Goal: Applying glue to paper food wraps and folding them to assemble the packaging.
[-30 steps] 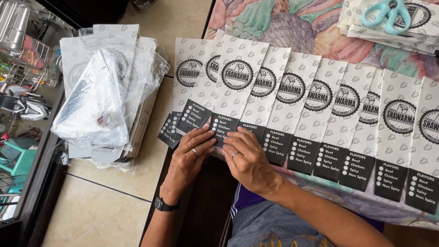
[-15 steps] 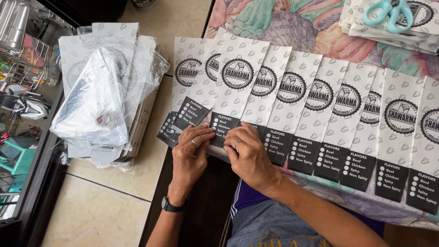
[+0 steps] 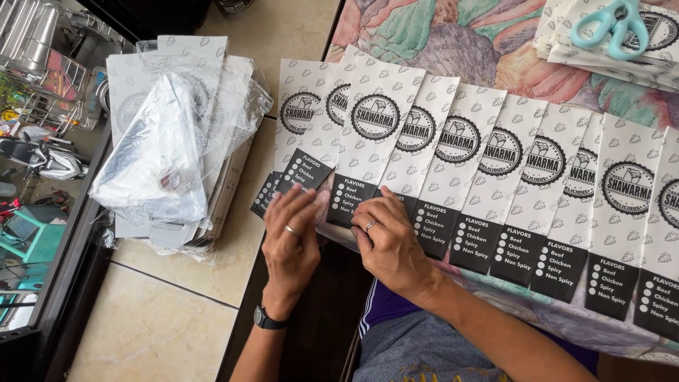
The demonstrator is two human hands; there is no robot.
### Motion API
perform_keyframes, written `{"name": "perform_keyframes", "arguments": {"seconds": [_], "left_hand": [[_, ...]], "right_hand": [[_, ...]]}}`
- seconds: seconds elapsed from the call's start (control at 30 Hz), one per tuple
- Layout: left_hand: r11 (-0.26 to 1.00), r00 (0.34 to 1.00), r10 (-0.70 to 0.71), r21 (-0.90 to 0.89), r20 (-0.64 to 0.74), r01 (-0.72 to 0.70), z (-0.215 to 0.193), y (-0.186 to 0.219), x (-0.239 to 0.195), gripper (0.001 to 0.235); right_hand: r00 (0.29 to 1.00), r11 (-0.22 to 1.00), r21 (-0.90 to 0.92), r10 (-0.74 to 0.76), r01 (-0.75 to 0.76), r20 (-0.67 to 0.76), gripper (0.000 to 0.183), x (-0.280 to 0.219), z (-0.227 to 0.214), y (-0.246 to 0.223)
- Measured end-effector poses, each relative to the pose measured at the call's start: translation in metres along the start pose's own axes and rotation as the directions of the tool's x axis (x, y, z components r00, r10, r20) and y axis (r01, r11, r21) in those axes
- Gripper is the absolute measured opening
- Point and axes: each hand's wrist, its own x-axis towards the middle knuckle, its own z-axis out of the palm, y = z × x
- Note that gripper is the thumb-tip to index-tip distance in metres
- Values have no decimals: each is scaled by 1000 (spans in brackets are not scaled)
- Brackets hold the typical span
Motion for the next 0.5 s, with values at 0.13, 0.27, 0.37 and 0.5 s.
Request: {"name": "perform_keyframes", "arguments": {"seconds": [0.13,0.27,0.37,0.5], "left_hand": [[971,990,-91,232,110,63,-12,-16,3,45],[969,977,-46,246,209,-7,-11,-13,-5,51],[993,977,-48,118,209,24,-14,-18,-9,54],[997,981,-71,44,178,65,-24,-24,-7,49]], "right_hand": [[1000,1000,-26,-13,14,12,6,0,-1,-5],[999,999,-30,-33,33,4,5,0,-1,-5],[998,997,-40,-60,60,2,5,0,0,-3],[998,997,-41,-64,64,1,6,-2,3,-1]]}}
